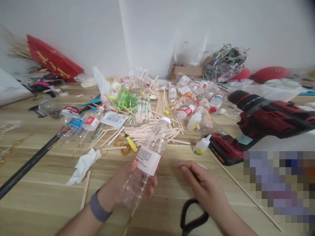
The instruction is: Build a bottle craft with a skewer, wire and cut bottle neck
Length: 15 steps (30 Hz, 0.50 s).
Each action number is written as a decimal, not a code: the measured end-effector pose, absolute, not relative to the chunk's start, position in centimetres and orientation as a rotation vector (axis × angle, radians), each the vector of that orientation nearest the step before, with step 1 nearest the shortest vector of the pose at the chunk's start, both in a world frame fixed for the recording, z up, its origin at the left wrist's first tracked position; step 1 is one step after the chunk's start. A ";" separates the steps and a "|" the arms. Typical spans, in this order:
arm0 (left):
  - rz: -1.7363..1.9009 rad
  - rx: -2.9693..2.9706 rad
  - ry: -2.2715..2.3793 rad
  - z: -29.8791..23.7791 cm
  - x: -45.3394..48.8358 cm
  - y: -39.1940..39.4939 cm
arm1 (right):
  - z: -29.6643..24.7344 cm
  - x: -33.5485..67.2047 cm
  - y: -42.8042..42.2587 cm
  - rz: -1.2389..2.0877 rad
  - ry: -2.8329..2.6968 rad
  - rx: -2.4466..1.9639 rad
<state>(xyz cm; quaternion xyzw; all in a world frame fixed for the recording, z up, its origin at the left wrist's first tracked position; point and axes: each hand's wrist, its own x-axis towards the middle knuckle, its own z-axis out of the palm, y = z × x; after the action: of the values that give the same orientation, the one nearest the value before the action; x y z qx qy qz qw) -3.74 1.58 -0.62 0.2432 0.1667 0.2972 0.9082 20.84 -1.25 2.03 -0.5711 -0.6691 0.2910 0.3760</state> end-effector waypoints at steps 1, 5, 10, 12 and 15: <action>0.621 0.498 0.344 -0.7 -3.8 1.6 | 2.1 21.1 -1.2 0.730 -1.709 -1.469; 0.631 0.473 0.339 -0.8 -4.0 1.8 | 2.1 22.0 -1.0 0.693 -1.713 -1.485; 0.659 0.489 0.328 -0.5 -4.3 2.2 | 2.3 22.8 -0.9 0.607 -1.703 -1.501; 0.690 0.493 0.330 -0.4 -4.4 2.5 | 2.3 23.2 -0.8 0.581 -1.679 -1.519; 0.730 0.485 0.309 -0.1 -4.9 3.0 | 2.4 24.2 -0.6 0.546 -1.650 -1.553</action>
<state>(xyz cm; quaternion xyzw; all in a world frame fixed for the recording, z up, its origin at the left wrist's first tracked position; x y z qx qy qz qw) -4.91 3.01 -0.08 0.2337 0.1492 0.3520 0.8940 24.22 -0.59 2.42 -0.6122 -0.6506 0.2152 0.3945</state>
